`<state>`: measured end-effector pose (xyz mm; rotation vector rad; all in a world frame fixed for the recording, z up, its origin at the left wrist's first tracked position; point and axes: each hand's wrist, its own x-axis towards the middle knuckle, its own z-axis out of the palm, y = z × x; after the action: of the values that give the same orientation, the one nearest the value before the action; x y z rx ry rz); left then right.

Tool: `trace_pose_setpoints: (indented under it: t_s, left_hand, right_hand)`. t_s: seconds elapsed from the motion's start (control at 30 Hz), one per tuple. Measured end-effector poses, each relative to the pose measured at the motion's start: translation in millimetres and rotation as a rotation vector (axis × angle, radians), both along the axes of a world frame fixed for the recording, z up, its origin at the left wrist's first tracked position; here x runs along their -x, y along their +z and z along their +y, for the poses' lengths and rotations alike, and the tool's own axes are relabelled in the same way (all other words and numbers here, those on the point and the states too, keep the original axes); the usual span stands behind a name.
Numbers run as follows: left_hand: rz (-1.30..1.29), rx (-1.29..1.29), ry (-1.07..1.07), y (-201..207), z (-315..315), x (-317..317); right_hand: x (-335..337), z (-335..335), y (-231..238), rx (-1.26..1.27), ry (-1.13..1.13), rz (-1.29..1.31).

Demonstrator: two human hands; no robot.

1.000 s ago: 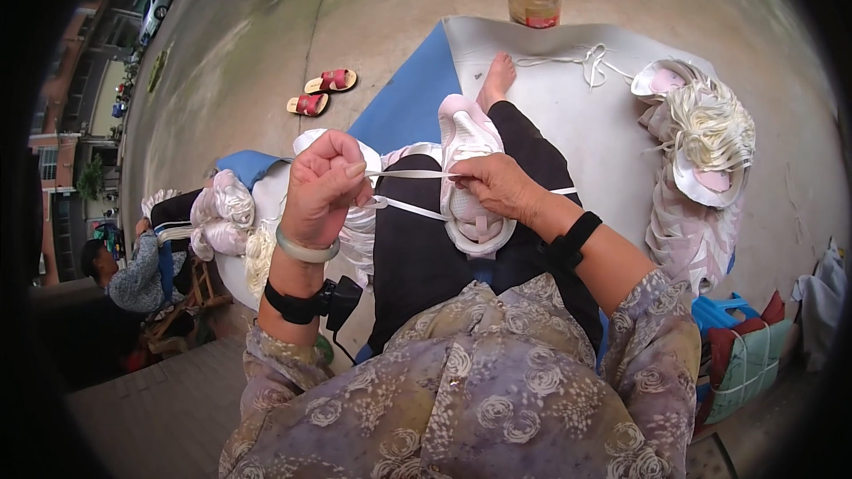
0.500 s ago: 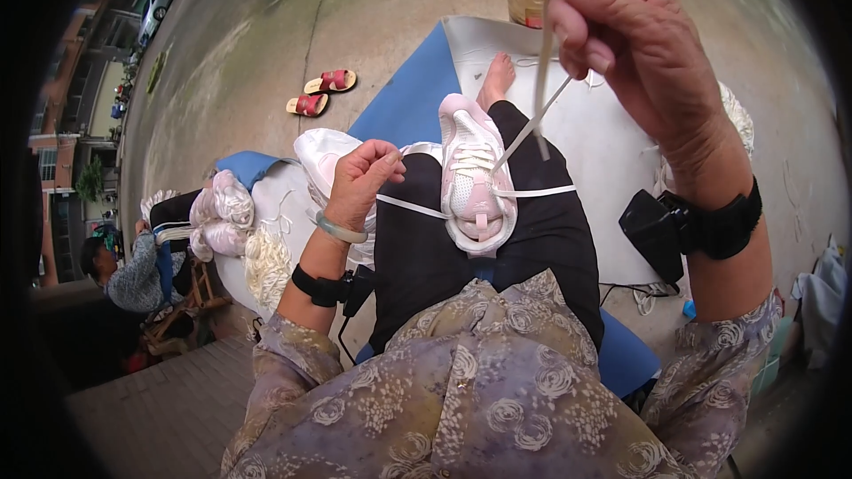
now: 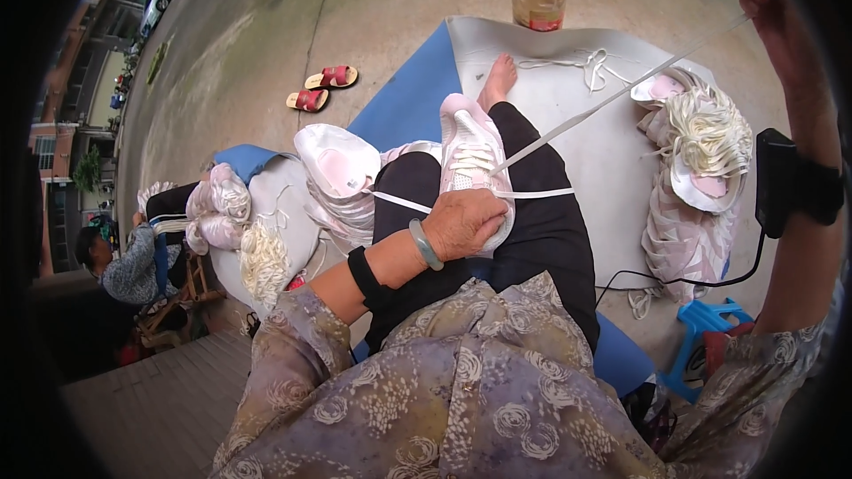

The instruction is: The recorder is threading laces into a white and pink shoe.

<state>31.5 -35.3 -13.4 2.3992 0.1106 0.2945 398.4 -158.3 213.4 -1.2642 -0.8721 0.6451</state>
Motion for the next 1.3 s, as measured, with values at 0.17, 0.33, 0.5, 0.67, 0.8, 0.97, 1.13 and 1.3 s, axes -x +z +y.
trace_pose_setpoints:
  t_s: [0.17,0.33,0.5,0.67,0.8,0.97,1.13,1.3]
  left_hand:
    - [0.032,-0.194,0.164,9.4,8.1,12.0]
    - [0.112,-0.294,0.15,17.1,20.1,14.2]
    - [0.173,-0.488,0.012,13.1,24.7,17.6]
    - [0.127,-0.596,-0.051,-0.8,29.4,14.9]
    - [0.05,-0.653,-0.103,-6.6,34.0,11.6]
    - [0.115,-0.83,-0.166,-10.8,21.2,12.3]
    - [0.184,-0.755,-0.22,-7.8,21.9,10.4]
    - [0.049,-0.574,-0.125,-14.5,22.8,14.7]
  right_hand:
    - [72.2,16.2,-68.6,0.299,0.035,-0.213]
    - [136.8,13.8,-157.3,0.535,0.168,0.117]
    - [217.6,27.8,-207.4,0.352,0.46,-0.293]
    - [225.3,27.6,-226.6,0.312,0.384,-0.663]
    - [220.6,25.8,-234.5,0.264,0.362,-0.667]
    - [215.2,24.6,-242.9,0.28,0.359,-0.666]
    - [209.4,21.2,-250.3,0.303,0.331,-0.712]
    - [209.1,21.4,-248.6,0.397,0.326,-0.471]
